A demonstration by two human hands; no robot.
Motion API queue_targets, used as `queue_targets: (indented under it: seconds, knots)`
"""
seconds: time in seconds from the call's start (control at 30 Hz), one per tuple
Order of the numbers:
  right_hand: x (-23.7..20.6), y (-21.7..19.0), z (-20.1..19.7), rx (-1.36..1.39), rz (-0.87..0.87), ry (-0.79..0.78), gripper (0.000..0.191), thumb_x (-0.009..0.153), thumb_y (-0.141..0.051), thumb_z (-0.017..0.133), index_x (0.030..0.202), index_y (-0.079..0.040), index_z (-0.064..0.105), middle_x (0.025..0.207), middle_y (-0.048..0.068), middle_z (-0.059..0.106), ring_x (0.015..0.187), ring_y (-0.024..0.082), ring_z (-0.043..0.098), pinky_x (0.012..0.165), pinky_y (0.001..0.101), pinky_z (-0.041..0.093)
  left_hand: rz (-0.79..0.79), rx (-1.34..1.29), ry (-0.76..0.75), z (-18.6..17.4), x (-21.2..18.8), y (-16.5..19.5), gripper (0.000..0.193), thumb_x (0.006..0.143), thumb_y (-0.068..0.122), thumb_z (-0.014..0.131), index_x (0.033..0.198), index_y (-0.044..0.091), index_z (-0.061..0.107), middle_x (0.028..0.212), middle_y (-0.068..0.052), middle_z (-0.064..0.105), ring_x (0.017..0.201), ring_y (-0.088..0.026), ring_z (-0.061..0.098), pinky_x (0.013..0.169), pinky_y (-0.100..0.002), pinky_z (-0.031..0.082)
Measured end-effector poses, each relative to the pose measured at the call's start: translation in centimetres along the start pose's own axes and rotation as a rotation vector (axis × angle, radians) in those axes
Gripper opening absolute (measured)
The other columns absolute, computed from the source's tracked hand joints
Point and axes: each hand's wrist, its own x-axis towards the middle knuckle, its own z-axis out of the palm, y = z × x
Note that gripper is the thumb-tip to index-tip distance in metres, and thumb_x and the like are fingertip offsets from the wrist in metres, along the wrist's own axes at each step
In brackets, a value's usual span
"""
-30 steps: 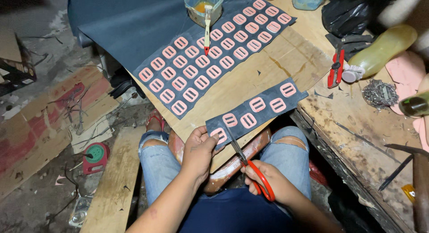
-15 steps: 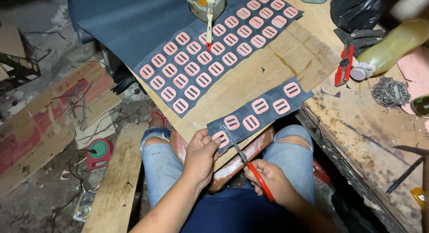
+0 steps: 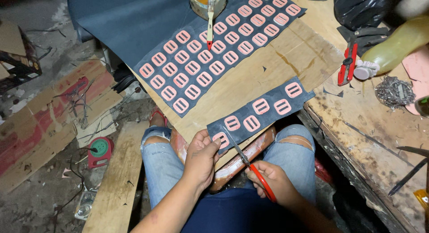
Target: The person applies a yellow adhesive to a sheet of pre-cut oval fabric patches using a brush, then uses scissors to separate individual patches from the sheet. The patches are arranged in rows on a dark fabric sheet placed on a wooden work surface.
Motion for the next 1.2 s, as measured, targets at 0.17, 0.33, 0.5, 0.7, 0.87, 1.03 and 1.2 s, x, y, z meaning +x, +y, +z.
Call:
queue_targets:
  seconds: [0.17, 0.33, 0.5, 0.7, 0.87, 1.03, 1.2]
  knots:
    - [0.1, -0.2, 0.2, -0.022, 0.086, 0.033, 0.028, 0.093, -0.031, 0.069, 0.106, -0.006, 0.073, 0.065, 0.002, 0.059, 0.046, 0.01, 0.054, 0.044, 0.0234, 0.043, -0.001, -0.022, 0.002, -0.3, 0.2, -0.2, 0.03, 0.094, -0.005, 0.052, 0.124, 0.0, 0.052, 0.114, -0.015, 0.071, 0.101, -0.02, 0.071, 0.091, -0.034, 0.058]
    - [0.0, -0.6, 0.3, -0.023, 0.068, -0.001, 0.029, 0.092, -0.03, 0.069, 0.106, -0.005, 0.072, 0.065, 0.002, 0.061, 0.048, 0.01, 0.056, 0.044, 0.0237, 0.044, 0.004, -0.034, 0.008, -0.5, 0.3, -0.4, 0.031, 0.093, -0.005, 0.052, 0.123, -0.002, 0.052, 0.113, -0.016, 0.071, 0.101, -0.02, 0.071, 0.091, -0.034, 0.058]
    - [0.7, -1.7, 1.0, -0.022, 0.021, 0.008, 0.032, 0.093, -0.033, 0.067, 0.105, -0.004, 0.07, 0.064, 0.003, 0.058, 0.047, 0.012, 0.056, 0.045, 0.0254, 0.047, 0.065, 0.075, -0.025, -0.6, -0.1, -0.8, 0.031, 0.093, -0.005, 0.056, 0.124, -0.003, 0.052, 0.113, -0.017, 0.071, 0.1, -0.02, 0.071, 0.09, -0.032, 0.057]
    - [1.3, -3.1, 1.9, -0.011, -0.067, -0.087, 0.035, 0.096, -0.037, 0.067, 0.103, -0.003, 0.068, 0.067, 0.001, 0.058, 0.05, 0.01, 0.055, 0.047, 0.0246, 0.047, 0.056, 0.075, -0.028, -0.8, -0.9, -0.8, 0.032, 0.091, -0.005, 0.057, 0.123, -0.004, 0.052, 0.112, -0.017, 0.072, 0.099, -0.019, 0.071, 0.091, -0.031, 0.057]
    - [1.2, -2.8, 1.9, 0.069, 0.03, -0.077, 0.032, 0.092, -0.038, 0.065, 0.102, -0.007, 0.07, 0.066, 0.002, 0.06, 0.048, 0.012, 0.055, 0.044, 0.026, 0.046, 0.041, 0.041, 0.002, -1.1, -1.4, -0.3, 0.03, 0.093, -0.003, 0.058, 0.122, -0.003, 0.051, 0.108, -0.017, 0.071, 0.095, -0.02, 0.071, 0.088, -0.033, 0.057]
    - [1.2, -2.3, 1.6, 0.027, -0.036, -0.16, 0.037, 0.095, -0.038, 0.065, 0.11, -0.005, 0.068, 0.069, 0.004, 0.06, 0.052, 0.013, 0.057, 0.049, 0.027, 0.048, 0.134, 0.051, 0.052, -1.8, -2.1, 0.7, 0.03, 0.092, -0.003, 0.057, 0.121, -0.004, 0.052, 0.108, -0.016, 0.074, 0.096, -0.018, 0.072, 0.088, -0.031, 0.057]
    - [-0.1, -3.1, 2.2, 0.087, -0.325, -0.368, 0.049, 0.098, -0.038, 0.063, 0.128, 0.0, 0.06, 0.093, 0.008, 0.064, 0.076, 0.015, 0.065, 0.069, 0.0287, 0.054, 0.212, 0.115, 0.021, -2.7, -2.9, 1.8, 0.034, 0.094, -0.004, 0.056, 0.127, -0.006, 0.052, 0.111, -0.014, 0.071, 0.098, -0.016, 0.071, 0.09, -0.029, 0.057]
